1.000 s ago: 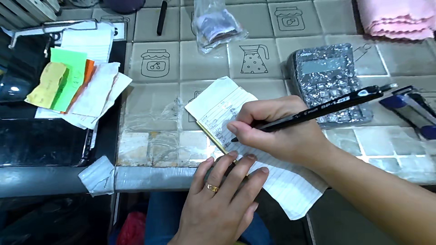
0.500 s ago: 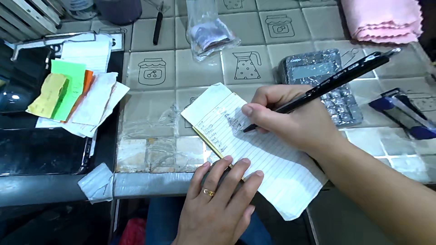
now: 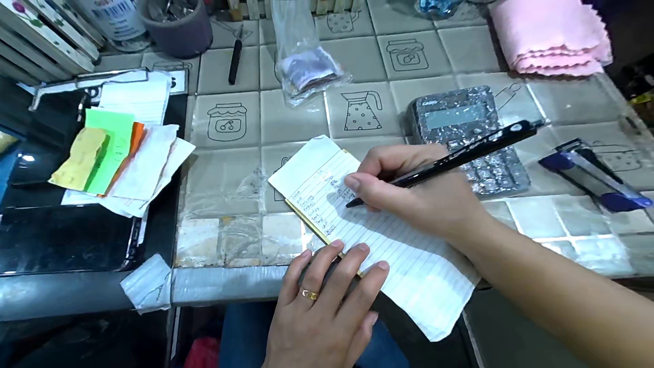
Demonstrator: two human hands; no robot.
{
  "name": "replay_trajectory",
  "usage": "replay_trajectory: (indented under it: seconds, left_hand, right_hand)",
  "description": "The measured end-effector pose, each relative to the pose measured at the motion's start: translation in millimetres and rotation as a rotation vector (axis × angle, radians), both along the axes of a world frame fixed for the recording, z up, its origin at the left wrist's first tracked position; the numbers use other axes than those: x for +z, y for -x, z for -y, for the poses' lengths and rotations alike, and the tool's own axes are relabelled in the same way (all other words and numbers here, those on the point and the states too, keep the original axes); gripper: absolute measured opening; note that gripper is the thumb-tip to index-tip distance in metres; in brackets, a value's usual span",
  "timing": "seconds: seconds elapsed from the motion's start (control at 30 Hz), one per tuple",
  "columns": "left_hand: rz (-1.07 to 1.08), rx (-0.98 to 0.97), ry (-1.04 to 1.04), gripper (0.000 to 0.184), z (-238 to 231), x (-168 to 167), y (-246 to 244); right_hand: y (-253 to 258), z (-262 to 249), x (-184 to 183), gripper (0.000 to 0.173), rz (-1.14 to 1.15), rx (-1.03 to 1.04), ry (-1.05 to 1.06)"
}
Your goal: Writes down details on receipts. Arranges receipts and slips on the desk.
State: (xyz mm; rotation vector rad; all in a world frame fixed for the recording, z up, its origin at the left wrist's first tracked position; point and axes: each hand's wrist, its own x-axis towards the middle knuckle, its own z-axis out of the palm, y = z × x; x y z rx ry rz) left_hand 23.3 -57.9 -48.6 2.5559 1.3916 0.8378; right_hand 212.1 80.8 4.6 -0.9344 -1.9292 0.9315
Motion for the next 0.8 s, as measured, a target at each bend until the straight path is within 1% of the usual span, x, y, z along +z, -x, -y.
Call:
replay_trajectory:
  seconds: [0.1, 0.27, 0.4, 0.47, 0.53, 0.6, 0.63, 0.67, 0.7, 0.77, 0.8]
  left_hand:
    - [0.005, 0.004, -0.002, 0.047, 0.0, -0.5, -0.1]
    - [-0.004, 0.0, -0.008, 0.047, -0.2, -0.6, 0.8]
    - [-0.009, 0.006, -0.013, 0.047, -0.3, -1.2, 0.2]
    - [0.003, 0.005, -0.02, 0.046, -0.4, -1.8, 0.3]
    - [0.003, 0.003, -0.028, 0.045, -1.0, -1.9, -0.2]
    - [-0.005, 0.012, -0.03, 0.043, -1.3, -2.3, -1.2]
    - [-0.002, 0.024, -0.037, 0.042, -1.3, -3.1, -2.0]
    - [0.012, 0.041, -0.049, 0.04, -1.4, -4.1, -3.3]
    - [0.038, 0.063, -0.067, 0.038, -1.9, -5.3, -5.4]
    - [0.101, 0.116, -0.093, 0.032, -3.6, -6.3, -11.2]
    - [0.128, 0.141, -0.097, 0.029, -4.3, -5.4, -14.3]
  right_hand:
    - [2.6, 2.0, -2.5, 0.018, 0.051, 0.001, -0.073]
    - [0.6, 0.5, -1.3, 0.019, 0.011, -0.003, -0.034]
    - [2.7, 1.9, -5.3, 0.017, 0.03, 0.01, -0.102]
    - [-1.1, -1.6, -2.9, 0.018, -0.012, 0.003, -0.045]
    - [-6.3, -6.7, 2.0, 0.023, -0.116, -0.032, 0.051]
    - [-11.0, -11.6, 7.5, 0.038, -0.168, -0.082, 0.135]
    - [-13.9, -14.3, 10.6, 0.043, -0.141, -0.107, 0.147]
    - [-17.2, -15.9, 14.5, 0.044, -0.089, -0.147, 0.138]
    - [-21.8, -16.0, 18.4, 0.041, 0.013, -0.208, 0.113]
    - [-31.0, -12.4, 23.7, 0.038, 0.347, -0.344, -0.039]
    - [-33.2, -9.6, 22.4, 0.04, 0.488, -0.4, -0.136]
